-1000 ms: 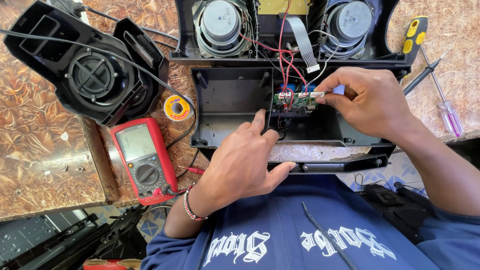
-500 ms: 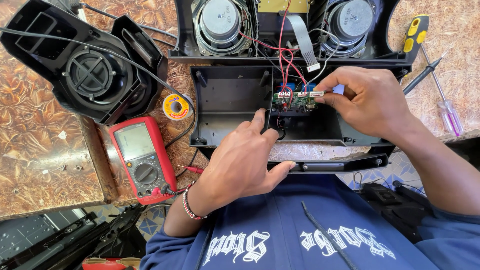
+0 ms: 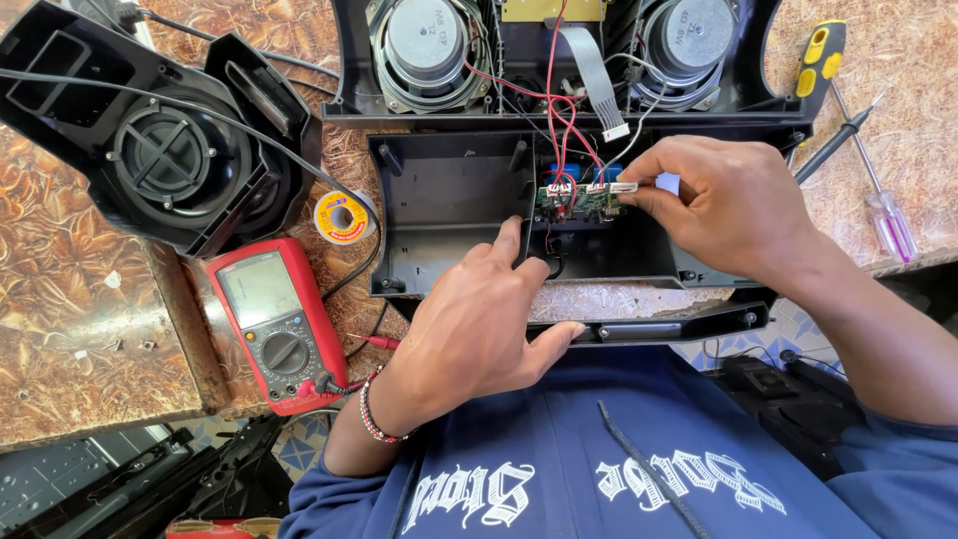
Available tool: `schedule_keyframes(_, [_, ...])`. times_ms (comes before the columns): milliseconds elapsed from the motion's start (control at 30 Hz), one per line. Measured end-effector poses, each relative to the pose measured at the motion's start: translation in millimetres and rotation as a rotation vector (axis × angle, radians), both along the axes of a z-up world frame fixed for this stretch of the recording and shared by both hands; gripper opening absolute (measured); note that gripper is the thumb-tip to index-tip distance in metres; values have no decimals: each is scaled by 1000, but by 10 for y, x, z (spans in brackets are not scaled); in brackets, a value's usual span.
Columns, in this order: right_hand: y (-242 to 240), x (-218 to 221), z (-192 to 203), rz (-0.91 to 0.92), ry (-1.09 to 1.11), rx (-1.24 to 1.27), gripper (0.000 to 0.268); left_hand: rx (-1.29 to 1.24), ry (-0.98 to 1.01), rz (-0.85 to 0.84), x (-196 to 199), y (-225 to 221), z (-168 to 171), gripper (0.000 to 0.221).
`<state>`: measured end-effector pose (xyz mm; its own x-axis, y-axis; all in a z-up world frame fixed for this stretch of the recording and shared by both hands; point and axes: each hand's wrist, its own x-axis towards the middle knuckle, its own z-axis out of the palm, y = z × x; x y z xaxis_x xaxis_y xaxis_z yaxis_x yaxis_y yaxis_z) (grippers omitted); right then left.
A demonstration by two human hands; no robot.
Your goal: Connecting internal wiring to a circuit board and reassembling the plastic housing of a portable speaker.
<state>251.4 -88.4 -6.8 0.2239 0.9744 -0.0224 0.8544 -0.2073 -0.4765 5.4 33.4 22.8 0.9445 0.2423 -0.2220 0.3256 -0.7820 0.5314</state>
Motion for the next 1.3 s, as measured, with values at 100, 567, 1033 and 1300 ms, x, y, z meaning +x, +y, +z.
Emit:
schedule_keyframes(100, [7,-8,14,1,5,6,13,8,-1,-5,-2,1,-10,54])
schedule_keyframes(567, [-12,-167,75,207,-413,196,10,-17,-10,4,4,11,7,53])
schedule_keyframes(1033, [-24,-122,-6,358,-531,153,9,-11,17,-10,11,27,22,52])
schedule_keyframes(1300, [-26,-278,346,184,-530,205,29,-62,-48,85,-28,-6,10,52])
